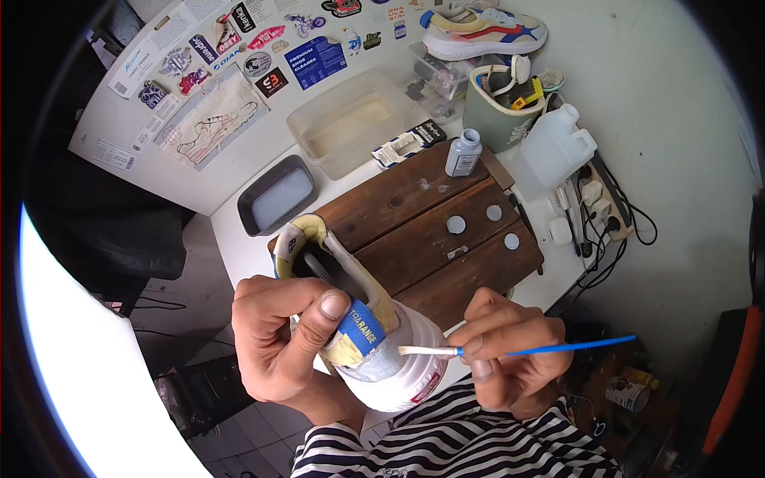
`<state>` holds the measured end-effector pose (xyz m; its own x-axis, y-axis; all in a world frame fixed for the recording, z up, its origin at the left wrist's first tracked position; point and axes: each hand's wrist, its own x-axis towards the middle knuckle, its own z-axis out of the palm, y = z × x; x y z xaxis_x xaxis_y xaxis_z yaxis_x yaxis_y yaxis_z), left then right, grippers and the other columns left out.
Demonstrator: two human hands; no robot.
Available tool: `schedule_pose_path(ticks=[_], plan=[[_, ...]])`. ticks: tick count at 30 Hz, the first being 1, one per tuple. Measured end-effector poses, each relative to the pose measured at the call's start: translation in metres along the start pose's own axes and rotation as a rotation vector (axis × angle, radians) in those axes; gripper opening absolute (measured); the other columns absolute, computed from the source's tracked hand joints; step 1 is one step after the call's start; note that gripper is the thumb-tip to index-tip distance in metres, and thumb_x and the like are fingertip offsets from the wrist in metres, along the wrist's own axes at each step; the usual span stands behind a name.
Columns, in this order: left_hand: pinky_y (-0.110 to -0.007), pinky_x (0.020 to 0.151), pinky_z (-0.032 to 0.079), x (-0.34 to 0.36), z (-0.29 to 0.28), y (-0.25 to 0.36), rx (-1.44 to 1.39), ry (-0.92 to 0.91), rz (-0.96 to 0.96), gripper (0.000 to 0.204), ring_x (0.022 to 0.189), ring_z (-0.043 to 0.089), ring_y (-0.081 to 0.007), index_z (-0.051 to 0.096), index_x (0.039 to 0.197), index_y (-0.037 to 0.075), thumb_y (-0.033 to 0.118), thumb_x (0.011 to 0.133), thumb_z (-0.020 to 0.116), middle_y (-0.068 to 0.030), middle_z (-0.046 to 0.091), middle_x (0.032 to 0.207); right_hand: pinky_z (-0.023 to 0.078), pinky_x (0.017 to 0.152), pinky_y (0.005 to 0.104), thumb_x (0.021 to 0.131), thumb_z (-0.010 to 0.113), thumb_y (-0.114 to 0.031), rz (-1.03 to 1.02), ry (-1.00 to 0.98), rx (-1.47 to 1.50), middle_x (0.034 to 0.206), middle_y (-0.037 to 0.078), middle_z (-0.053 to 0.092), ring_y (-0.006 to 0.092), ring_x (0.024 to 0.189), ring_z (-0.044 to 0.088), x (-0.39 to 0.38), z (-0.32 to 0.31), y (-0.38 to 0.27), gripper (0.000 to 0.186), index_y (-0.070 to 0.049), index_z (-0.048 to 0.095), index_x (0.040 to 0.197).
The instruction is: Applying a substance, possibly paint or glue, to the midsole of a sneaker with a fine brush.
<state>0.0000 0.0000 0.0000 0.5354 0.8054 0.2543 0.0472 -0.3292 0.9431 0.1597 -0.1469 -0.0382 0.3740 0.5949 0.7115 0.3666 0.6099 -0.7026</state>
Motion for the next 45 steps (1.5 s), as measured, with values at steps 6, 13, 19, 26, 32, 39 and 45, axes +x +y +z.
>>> schedule_pose_path(ticks=[6,13,19,26,32,39,45], plan=[[-0.032,0.067,0.039,0.000,-0.002,0.000,-0.047,0.142,0.042,0.023,0.069,0.052,-0.0165,0.070,0.080,-0.002,0.014,0.070,0.085,-0.0091,0.068,0.072,0.051,0.055,0.0311,0.081,0.066,0.006,0.064,0.110,0.177,0.078,0.017,0.070,0.0229,0.068,0.072,0.000,0.001,0.009,0.019,0.005,0.059,0.098],[-0.032,0.068,0.040,0.001,0.005,0.004,0.033,0.212,0.166,0.023,0.070,0.052,-0.0172,0.069,0.079,-0.002,0.012,0.069,0.085,-0.0092,0.067,0.072,0.051,0.057,0.0310,0.079,0.067,0.007,0.062,0.061,0.182,0.079,0.017,0.070,0.0232,0.067,0.072,0.008,0.009,0.004,0.017,0.005,0.061,0.095],[-0.031,0.067,0.040,0.000,-0.001,0.004,0.053,0.148,0.044,0.024,0.070,0.053,-0.0174,0.069,0.078,-0.002,0.012,0.069,0.085,-0.0092,0.066,0.071,0.052,0.057,0.0323,0.080,0.067,0.008,0.093,0.144,0.188,0.078,0.015,0.070,0.0256,0.071,0.074,0.007,0.007,0.006,0.013,0.006,0.060,0.092],[-0.031,0.064,0.040,0.002,0.010,0.002,0.029,0.216,0.271,0.023,0.068,0.054,-0.0176,0.069,0.079,-0.004,0.011,0.071,0.085,-0.0102,0.066,0.072,0.053,0.057,0.0339,0.079,0.065,0.010,0.053,0.097,0.197,0.081,0.019,0.070,0.0260,0.070,0.073,0.008,0.005,0.009,0.014,0.007,0.060,0.092],[-0.030,0.063,0.040,0.005,0.006,0.003,-0.042,0.118,0.238,0.020,0.065,0.054,-0.0171,0.069,0.079,-0.004,0.007,0.072,0.084,-0.0109,0.067,0.071,0.053,0.057,0.0330,0.081,0.067,0.007,0.045,0.115,0.210,0.082,0.018,0.070,0.0238,0.067,0.072,0.007,0.008,0.001,0.015,0.006,0.060,0.094],[-0.029,0.058,0.042,0.010,0.011,0.004,-0.028,0.139,0.301,0.017,0.056,0.057,-0.0163,0.069,0.076,-0.004,0.008,0.077,0.082,-0.0120,0.068,0.066,0.049,0.054,0.0309,0.082,0.067,0.005,0.001,0.055,0.051,0.080,0.017,0.070,0.0236,0.067,0.071,0.007,-0.002,0.008,0.017,0.006,0.060,0.098],[-0.027,0.052,0.042,0.018,0.004,0.009,-0.051,-0.052,0.259,0.018,0.049,0.059,-0.0168,0.071,0.075,-0.004,0.011,0.082,0.079,-0.0128,0.068,0.062,0.049,0.054,0.0291,0.083,0.069,0.001,-0.067,-0.068,0.015,0.082,0.016,0.072,0.0194,0.067,0.070,0.016,0.003,-0.011,0.019,0.004,0.061,0.100]])
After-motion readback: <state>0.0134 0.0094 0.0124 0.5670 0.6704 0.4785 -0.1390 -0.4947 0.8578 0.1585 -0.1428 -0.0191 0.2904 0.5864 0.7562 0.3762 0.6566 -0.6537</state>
